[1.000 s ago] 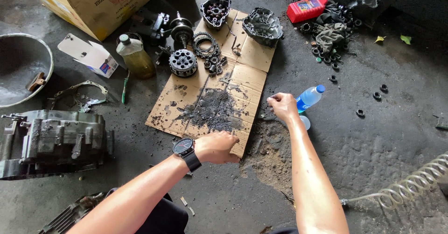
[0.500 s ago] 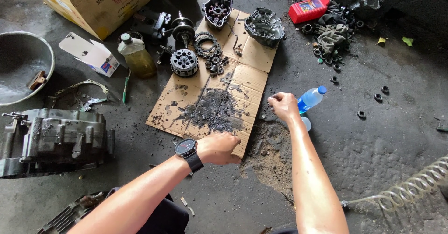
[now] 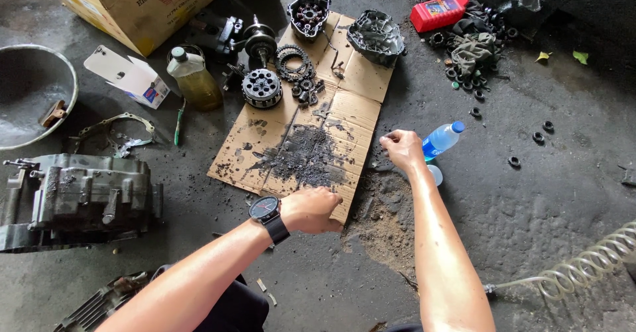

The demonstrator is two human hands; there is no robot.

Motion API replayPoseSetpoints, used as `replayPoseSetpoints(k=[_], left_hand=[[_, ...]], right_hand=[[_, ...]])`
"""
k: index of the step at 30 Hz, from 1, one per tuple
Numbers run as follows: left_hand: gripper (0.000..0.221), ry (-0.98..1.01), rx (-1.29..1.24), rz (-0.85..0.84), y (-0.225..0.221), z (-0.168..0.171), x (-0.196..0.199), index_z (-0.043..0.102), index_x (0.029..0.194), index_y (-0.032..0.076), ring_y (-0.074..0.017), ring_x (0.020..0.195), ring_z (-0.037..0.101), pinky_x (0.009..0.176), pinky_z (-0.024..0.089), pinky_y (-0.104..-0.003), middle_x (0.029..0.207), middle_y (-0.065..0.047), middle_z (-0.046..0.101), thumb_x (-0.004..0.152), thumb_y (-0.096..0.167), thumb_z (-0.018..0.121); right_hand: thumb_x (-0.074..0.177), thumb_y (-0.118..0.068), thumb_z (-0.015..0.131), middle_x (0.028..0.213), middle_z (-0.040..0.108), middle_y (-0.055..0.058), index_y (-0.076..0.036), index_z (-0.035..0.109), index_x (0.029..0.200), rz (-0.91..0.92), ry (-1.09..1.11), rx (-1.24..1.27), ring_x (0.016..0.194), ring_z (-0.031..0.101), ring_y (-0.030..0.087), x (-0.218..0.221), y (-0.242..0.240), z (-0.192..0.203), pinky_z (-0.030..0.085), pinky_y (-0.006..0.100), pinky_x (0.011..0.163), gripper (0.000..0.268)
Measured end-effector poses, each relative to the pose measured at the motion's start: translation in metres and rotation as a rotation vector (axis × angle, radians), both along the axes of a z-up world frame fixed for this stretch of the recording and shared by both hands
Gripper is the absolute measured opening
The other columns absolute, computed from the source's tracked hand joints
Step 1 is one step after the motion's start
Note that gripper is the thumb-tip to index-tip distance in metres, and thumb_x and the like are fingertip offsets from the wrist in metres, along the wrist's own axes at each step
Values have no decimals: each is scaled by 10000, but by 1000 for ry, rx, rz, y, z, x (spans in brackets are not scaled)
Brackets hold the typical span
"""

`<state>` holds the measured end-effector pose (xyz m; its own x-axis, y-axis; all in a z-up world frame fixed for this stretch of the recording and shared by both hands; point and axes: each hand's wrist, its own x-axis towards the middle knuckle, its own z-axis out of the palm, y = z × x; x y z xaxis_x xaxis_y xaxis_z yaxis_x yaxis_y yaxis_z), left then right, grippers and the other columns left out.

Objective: The person sits on the ground in a repair workshop and cleans a motorcycle engine cylinder. They hold the cylinder, scrape its surfaces and bore with a small hand tool, turn it over to work other sides, then set it down and pour water from a plastic bottle into a metal basin.

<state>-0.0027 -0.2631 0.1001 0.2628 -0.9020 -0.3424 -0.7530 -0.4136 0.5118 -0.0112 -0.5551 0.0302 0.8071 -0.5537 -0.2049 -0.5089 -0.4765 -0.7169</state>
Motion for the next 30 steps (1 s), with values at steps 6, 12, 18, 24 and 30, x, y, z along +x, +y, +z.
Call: replayPoseSetpoints(k=[6,12,18,24,30], left_hand=[[543,-9,22,8,-1,-1,0,654,1110,-15,-385,994,694,867,565,-478,996,-236,716,835,438,773],[552,-11,9,4,-1,-1,0,651,1121,-13,-385,1006,690,870,563,-479,1008,-237,713,832,441,776],[536,31,78,10,-1,8,-1,632,1136,-6,-353,987,702,865,570,-452,1017,-217,712,861,439,750],[508,34,85,-13,0,16,-2,613,1192,12,-361,984,699,859,564,-465,1034,-211,711,872,385,745],[516,31,75,-37,-2,10,0,601,1184,-18,-354,944,702,843,569,-458,1032,-222,708,870,365,745]], right_hand=[[944,-206,690,950,788,108,-21,756,1110,-3,-6,-1,788,762,165,1,1,1,608,327,754,257],[939,-206,692,951,788,110,-17,754,1109,-12,-3,7,796,764,170,2,2,0,607,331,755,261],[918,-187,700,956,781,146,-53,784,1081,79,2,-188,833,740,216,11,4,-20,586,356,778,227],[860,-183,723,774,704,123,-63,735,978,259,47,-72,695,677,216,43,52,-85,556,380,624,168],[913,-293,707,719,648,76,-64,700,953,348,-55,-163,601,605,179,47,142,0,535,366,588,232]])
